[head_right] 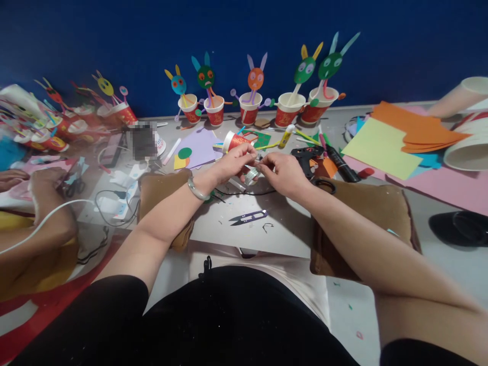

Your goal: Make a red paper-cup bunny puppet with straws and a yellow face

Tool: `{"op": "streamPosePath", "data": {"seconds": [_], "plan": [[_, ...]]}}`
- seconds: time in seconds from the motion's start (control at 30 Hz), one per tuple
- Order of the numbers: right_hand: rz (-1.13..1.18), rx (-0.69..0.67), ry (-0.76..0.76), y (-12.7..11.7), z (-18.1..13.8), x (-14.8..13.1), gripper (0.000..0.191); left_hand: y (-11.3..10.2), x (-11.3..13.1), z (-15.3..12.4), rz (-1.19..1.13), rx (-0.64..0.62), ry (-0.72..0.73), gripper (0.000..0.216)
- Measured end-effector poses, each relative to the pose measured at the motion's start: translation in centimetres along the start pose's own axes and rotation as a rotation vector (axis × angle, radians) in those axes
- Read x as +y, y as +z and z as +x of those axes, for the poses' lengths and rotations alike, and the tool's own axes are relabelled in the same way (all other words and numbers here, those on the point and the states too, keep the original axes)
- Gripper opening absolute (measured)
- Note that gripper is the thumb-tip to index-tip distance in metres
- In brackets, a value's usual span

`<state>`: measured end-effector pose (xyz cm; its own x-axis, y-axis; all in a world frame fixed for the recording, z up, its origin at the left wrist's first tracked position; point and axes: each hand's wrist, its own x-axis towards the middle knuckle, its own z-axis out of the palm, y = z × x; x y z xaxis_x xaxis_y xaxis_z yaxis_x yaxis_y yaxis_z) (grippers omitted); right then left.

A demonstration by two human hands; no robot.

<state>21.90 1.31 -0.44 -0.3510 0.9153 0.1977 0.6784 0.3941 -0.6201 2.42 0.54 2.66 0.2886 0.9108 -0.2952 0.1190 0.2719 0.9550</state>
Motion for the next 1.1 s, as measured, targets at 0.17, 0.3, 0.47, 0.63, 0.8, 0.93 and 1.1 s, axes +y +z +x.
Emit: {"op": "streamPosePath", "data": {"seconds": [0.17, 0.3, 0.47, 0.63, 0.8, 0.93, 1.1], "plan": [[0.091, 0.064, 0.021, 0.4, 0.1, 0.3, 0.030, 0.4, 0.5, -0.6, 0.020, 0.113, 0.040, 0.022], [0.217, 0.103, 0.047, 0.7, 0.0, 0.5, 0.032, 0.7, 0.5, -0.7, -0.002, 0.135, 0.088, 0.029], [0.430, 0.138, 0.069, 1.1, -0.2, 0.7, 0.035, 1.0, 0.4, -0.6, -0.119, 0.106, 0.092, 0.029], [0.448, 0.199, -0.031, 0.7, -0.9, 0.4, 0.034, 0.6, 0.2, -0.3, -0.206, 0.083, 0.012, 0.020], [0.220, 0.151, -0.158, -0.4, -1.7, 0.5, 0.032, -0.2, -0.5, 0.2, -0.233, 0.032, -0.003, 0.015], [0.133, 0.138, -0.370, -0.6, -1.6, 1.1, 0.031, -0.5, -0.4, 0.1, -0.247, 0.014, -0.019, 0.020], [0.082, 0.177, -0.497, -0.1, -1.3, 1.8, 0.030, -1.1, -0.1, 0.0, -0.265, 0.027, -0.045, 0.018]]}}
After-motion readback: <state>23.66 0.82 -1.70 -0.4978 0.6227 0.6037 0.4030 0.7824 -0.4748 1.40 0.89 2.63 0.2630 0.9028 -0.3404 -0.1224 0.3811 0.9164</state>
